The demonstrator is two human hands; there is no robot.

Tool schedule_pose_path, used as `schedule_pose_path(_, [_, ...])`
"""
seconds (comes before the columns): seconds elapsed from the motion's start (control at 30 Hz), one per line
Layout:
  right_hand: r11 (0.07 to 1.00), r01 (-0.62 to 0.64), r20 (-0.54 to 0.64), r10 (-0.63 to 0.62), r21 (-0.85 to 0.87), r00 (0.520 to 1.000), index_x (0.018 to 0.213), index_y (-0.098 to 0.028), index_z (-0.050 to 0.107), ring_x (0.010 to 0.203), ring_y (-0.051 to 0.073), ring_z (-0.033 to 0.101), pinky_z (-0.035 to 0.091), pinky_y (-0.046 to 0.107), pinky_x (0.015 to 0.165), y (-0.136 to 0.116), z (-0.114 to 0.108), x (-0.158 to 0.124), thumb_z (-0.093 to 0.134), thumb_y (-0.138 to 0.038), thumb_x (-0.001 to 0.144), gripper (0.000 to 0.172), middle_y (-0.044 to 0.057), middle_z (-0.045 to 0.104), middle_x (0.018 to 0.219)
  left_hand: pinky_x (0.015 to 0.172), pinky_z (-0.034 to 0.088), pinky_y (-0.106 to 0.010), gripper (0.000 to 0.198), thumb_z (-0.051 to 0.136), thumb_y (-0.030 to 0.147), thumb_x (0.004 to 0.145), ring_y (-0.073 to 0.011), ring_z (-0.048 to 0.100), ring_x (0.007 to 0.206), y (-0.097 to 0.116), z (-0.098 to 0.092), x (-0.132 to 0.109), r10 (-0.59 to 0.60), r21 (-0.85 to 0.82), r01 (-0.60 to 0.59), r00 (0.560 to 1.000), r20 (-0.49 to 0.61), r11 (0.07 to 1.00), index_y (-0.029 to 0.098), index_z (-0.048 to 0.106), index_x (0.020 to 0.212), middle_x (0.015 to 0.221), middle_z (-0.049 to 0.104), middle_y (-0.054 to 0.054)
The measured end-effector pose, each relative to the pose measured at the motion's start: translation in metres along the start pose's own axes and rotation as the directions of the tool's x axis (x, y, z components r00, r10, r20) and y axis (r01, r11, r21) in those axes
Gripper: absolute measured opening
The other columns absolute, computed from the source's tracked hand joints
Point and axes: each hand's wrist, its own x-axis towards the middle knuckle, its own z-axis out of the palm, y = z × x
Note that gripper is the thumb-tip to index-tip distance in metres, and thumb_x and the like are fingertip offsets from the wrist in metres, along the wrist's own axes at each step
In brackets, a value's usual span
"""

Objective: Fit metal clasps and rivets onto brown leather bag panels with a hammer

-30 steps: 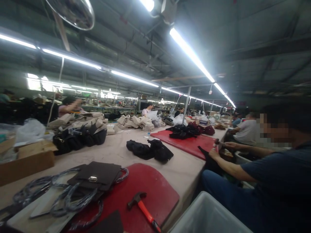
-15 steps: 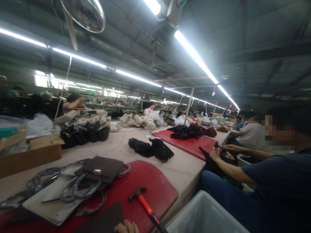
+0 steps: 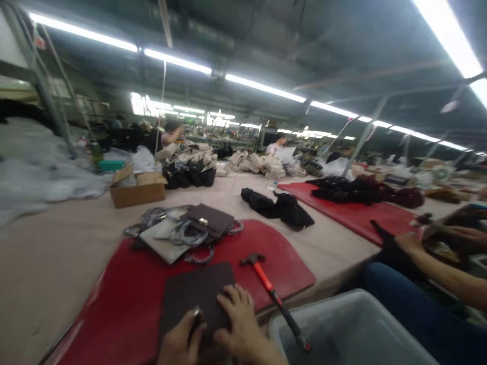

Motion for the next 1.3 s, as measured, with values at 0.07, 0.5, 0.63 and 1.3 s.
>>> schedule_pose_path(0.07, [1.0, -0.027, 0.045, 0.027, -0.011, 0.999, 0.14, -0.03, 0.054, 0.141, 0.036, 0.035, 0.03, 0.056, 0.114, -0.011, -0.017, 0.001, 0.074, -0.05, 0.073, 0.073, 0.009, 0.046, 0.15, 0.069, 0.06, -0.027, 0.011, 0.053, 0.026, 0.094, -0.0185, 0.073, 0.076, -0.009, -0.002, -0.005, 0.014, -0.011, -0.013, 0.992, 0.124, 1.0, 0.024, 0.063, 0.098, 0.085, 0.073, 0.0])
schedule_pose_path(0.5, [0.997, 0.064, -0.037, -0.062, 0.052, 0.997, 0.14, -0.023, 0.053, 0.14, 0.036, 0.029, 0.027, 0.055, 0.112, -0.01, -0.006, 0.006, 0.07, -0.041, 0.082, 0.063, 0.01, 0.042, 0.151, 0.085, 0.057, -0.028, 0.015, 0.056, 0.017, 0.092, -0.0169, 0.07, 0.092, -0.016, -0.014, 0.001, -0.016, -0.047, 0.027, 0.975, 0.221, 0.999, 0.019, 0.063, 0.105, 0.098, 0.072, -0.006])
schedule_pose_path(0.63, [0.997, 0.055, -0.058, -0.051, 0.053, 0.997, 0.139, -0.022, 0.053, 0.14, 0.037, 0.029, 0.029, 0.054, 0.111, -0.013, -0.005, 0.004, 0.069, -0.041, 0.083, 0.061, 0.011, 0.044, 0.15, 0.086, 0.057, -0.028, 0.015, 0.057, 0.016, 0.092, -0.0165, 0.07, 0.092, -0.016, -0.015, 0.002, -0.022, -0.035, 0.031, 0.973, 0.229, 0.999, 0.018, 0.064, 0.105, 0.098, 0.072, -0.006])
schedule_pose_path(1.3, [0.963, 0.219, -0.014, -0.219, 0.156, 0.976, 0.116, -0.024, 0.065, 0.11, 0.03, 0.047, 0.03, 0.046, 0.096, -0.012, -0.017, 0.026, 0.085, -0.032, 0.07, 0.051, 0.007, 0.059, 0.119, 0.084, 0.061, -0.03, 0.015, 0.057, 0.013, 0.092, -0.0179, 0.072, 0.093, -0.02, -0.012, 0.0, 0.135, -0.071, -0.123, 0.973, 0.189, 0.99, 0.016, 0.06, 0.107, 0.097, 0.072, -0.009])
